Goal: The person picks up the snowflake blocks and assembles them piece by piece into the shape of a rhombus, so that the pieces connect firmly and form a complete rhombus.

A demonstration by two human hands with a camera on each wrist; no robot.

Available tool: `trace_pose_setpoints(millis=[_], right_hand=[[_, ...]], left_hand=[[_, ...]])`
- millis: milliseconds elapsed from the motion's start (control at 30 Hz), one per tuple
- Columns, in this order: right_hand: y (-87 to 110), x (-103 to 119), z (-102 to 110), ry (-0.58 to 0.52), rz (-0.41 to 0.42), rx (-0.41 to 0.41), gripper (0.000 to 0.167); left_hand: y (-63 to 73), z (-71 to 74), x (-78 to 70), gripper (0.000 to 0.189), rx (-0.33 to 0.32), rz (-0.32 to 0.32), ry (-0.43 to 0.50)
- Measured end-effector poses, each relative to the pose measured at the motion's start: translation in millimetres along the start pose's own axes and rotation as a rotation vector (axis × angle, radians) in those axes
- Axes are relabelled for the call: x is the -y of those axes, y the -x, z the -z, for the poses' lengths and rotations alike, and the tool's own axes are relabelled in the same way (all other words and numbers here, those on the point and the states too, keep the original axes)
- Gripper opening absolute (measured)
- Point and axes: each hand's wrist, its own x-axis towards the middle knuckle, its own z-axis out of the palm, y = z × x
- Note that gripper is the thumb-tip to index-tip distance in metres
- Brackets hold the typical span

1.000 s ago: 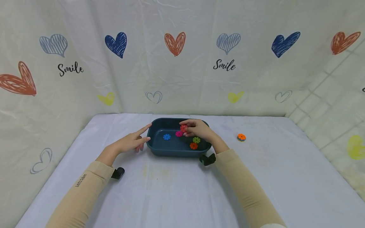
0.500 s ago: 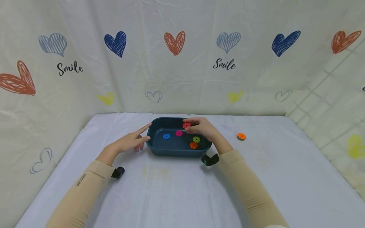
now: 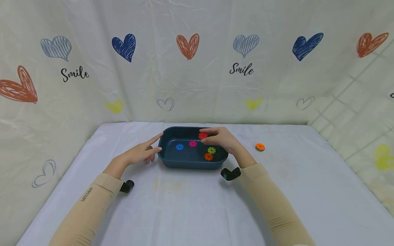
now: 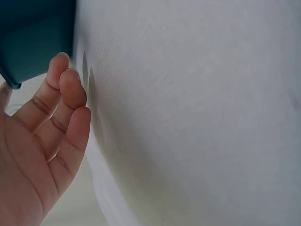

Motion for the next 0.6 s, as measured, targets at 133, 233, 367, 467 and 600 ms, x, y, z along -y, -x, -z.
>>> trace_pose_setpoints(millis=[133, 233, 367, 467, 600], right_hand=[[4.3, 0.7, 4.1, -0.009, -0.003, -0.010, 0.056], [7.5, 0.9, 7.8, 0.005, -0.003, -0.020, 0.056], [12.6, 0.8, 12.9, 0.013, 0.012, -0.035, 0.053], [17.6, 0.5, 16.7, 0.007, 0.037, -0.051, 0.052], [25.0, -1.7, 22.7, 0.020, 0.087, -0.076, 0.053]], left_hand=[[0.1, -0.2, -0.1, 0.073, 0.002, 0.000, 0.001], [0.1, -0.2, 0.2, 0.073, 0.004, 0.001, -0.002], [0.1, -0.1, 1.0, 0.073, 0.005, 0.001, -0.004], [-0.3, -0.1, 1.4, 0.073, 0.004, 0.000, -0.002], [-0.8, -0.1, 1.7, 0.073, 0.005, -0.002, -0.002]])
